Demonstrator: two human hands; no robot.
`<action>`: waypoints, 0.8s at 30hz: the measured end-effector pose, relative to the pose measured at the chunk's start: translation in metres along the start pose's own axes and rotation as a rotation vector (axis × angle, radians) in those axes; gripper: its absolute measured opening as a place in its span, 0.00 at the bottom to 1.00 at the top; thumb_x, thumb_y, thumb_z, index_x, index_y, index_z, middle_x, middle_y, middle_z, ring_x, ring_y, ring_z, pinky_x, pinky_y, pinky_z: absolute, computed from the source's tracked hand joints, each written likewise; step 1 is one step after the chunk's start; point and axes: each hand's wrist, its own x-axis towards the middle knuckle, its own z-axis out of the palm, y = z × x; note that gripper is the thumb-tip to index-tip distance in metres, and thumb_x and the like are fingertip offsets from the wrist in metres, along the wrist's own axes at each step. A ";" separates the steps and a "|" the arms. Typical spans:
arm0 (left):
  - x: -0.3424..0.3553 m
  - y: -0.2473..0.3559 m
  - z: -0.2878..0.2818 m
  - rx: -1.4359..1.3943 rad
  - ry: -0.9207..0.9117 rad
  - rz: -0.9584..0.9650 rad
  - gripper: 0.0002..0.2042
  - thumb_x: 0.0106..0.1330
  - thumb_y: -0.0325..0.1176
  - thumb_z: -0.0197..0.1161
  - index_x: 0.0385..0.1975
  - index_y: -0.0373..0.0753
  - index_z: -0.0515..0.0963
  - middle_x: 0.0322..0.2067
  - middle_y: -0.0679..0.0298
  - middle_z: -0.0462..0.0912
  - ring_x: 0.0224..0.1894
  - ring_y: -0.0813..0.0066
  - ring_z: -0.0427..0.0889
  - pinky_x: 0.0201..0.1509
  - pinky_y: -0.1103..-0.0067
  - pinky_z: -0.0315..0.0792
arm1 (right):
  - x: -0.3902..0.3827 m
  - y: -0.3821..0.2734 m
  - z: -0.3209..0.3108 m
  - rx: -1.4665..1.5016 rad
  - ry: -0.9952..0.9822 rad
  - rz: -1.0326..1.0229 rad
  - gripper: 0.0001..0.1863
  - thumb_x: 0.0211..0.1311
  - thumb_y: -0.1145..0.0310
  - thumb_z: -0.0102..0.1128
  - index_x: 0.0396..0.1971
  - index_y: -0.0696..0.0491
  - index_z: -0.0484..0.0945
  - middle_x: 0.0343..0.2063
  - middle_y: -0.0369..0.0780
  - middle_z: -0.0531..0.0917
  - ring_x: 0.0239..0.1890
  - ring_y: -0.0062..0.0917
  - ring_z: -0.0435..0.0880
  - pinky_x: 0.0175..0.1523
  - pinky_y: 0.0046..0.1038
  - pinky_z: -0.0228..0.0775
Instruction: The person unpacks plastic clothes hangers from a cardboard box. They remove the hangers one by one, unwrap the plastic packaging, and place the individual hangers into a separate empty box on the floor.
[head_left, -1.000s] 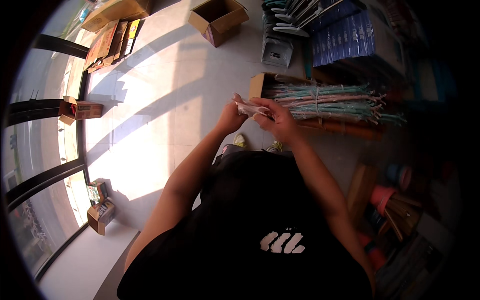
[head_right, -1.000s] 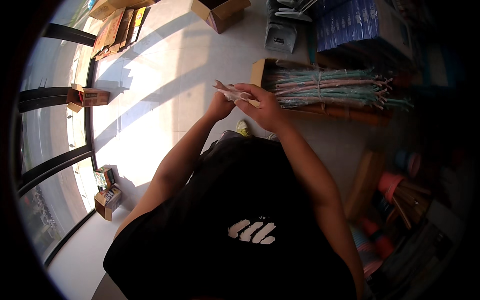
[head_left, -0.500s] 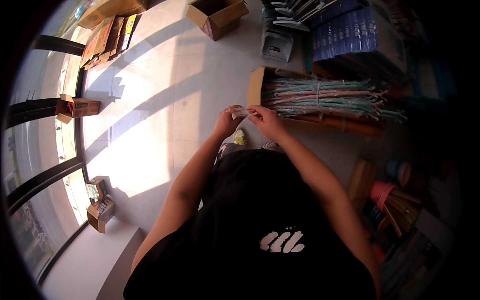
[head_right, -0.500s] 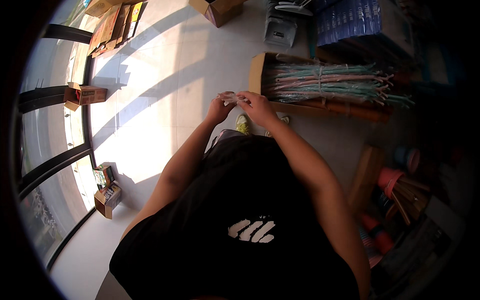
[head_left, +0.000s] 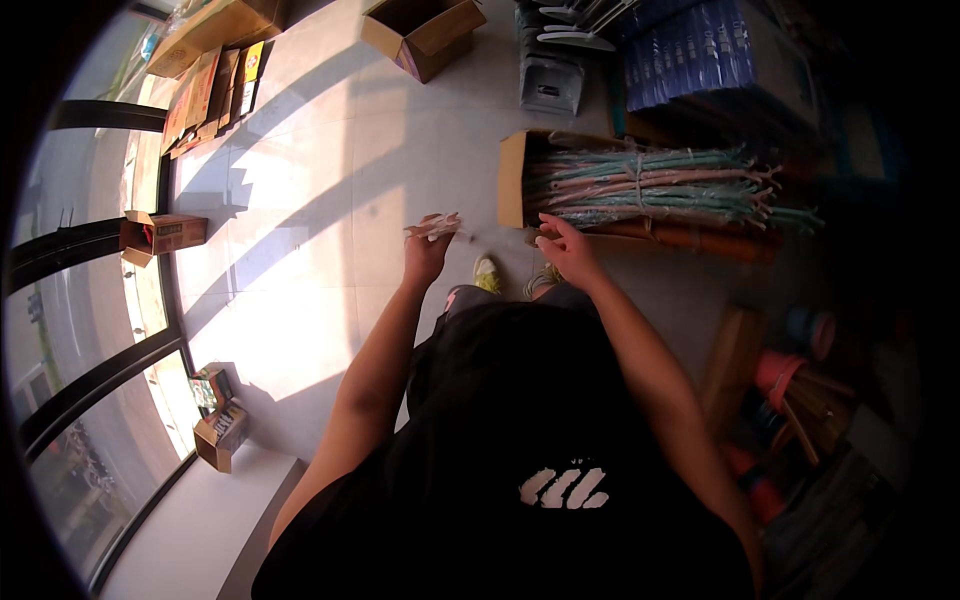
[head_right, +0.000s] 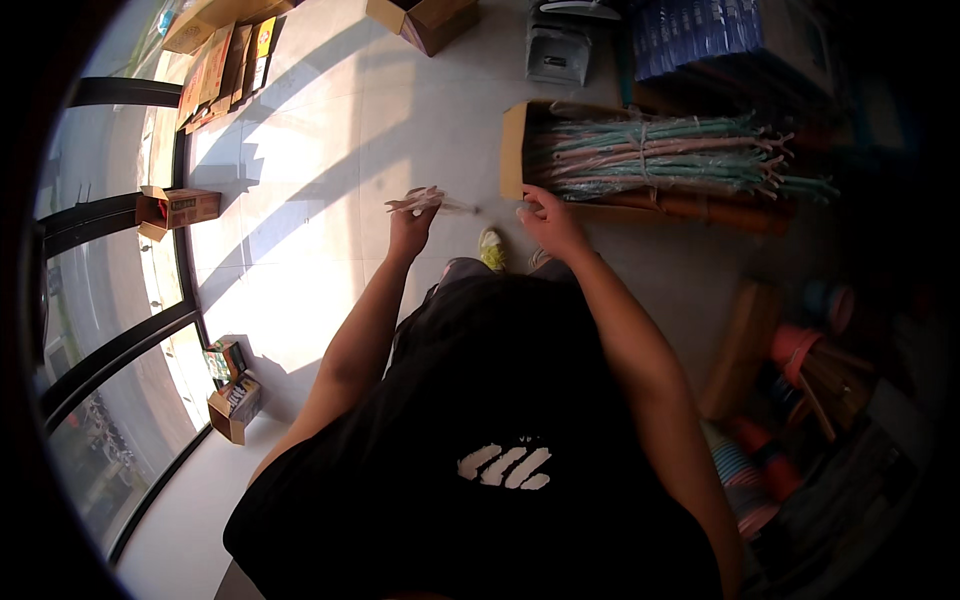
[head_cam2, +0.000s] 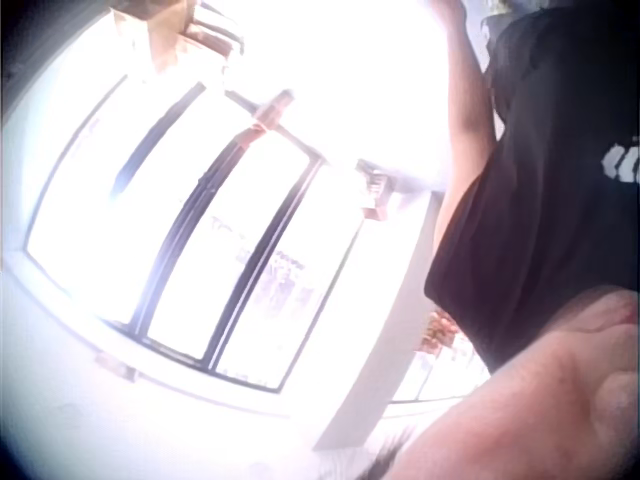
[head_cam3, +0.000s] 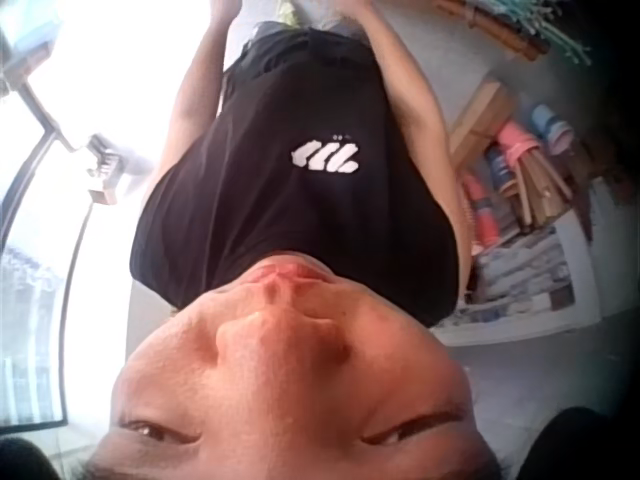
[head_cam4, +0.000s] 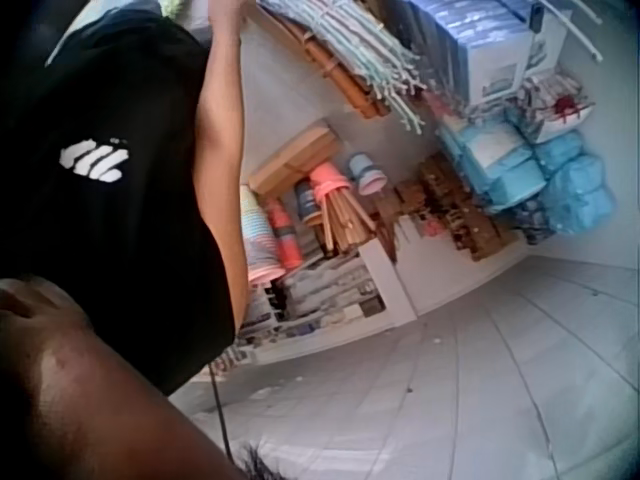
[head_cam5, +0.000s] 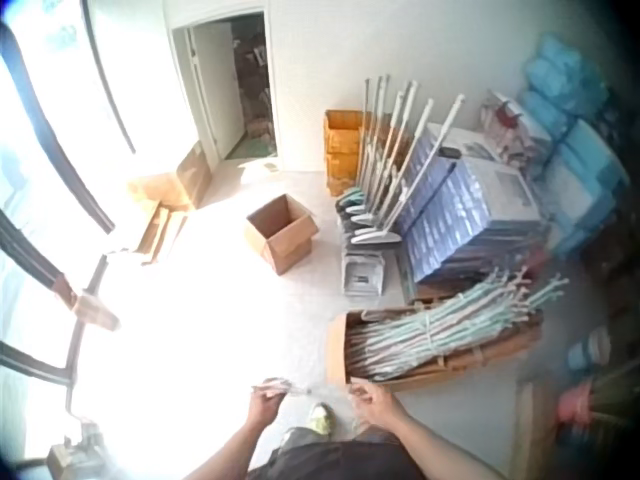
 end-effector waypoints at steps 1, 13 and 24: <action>0.002 -0.004 -0.003 0.005 0.062 -0.009 0.13 0.63 0.33 0.62 0.46 0.38 0.80 0.41 0.56 0.82 0.44 0.62 0.82 0.46 0.74 0.73 | -0.003 0.012 -0.012 -0.008 0.027 0.024 0.24 0.61 0.64 0.60 0.57 0.53 0.71 0.43 0.42 0.80 0.36 0.23 0.81 0.43 0.26 0.73; 0.070 0.133 -0.073 -0.488 0.569 -0.077 0.15 0.67 0.29 0.56 0.51 0.31 0.71 0.49 0.61 0.74 0.46 0.76 0.75 0.45 0.76 0.77 | -0.070 0.161 -0.115 -0.126 0.200 0.401 0.17 0.63 0.63 0.56 0.48 0.58 0.75 0.35 0.40 0.82 0.37 0.23 0.82 0.43 0.25 0.73; 0.167 0.298 -0.191 -0.294 0.876 0.530 0.13 0.68 0.35 0.57 0.46 0.33 0.72 0.42 0.54 0.81 0.45 0.67 0.81 0.39 0.81 0.76 | 0.016 0.149 -0.116 -0.190 0.154 0.286 0.16 0.62 0.63 0.58 0.45 0.56 0.78 0.38 0.42 0.84 0.41 0.27 0.82 0.46 0.28 0.73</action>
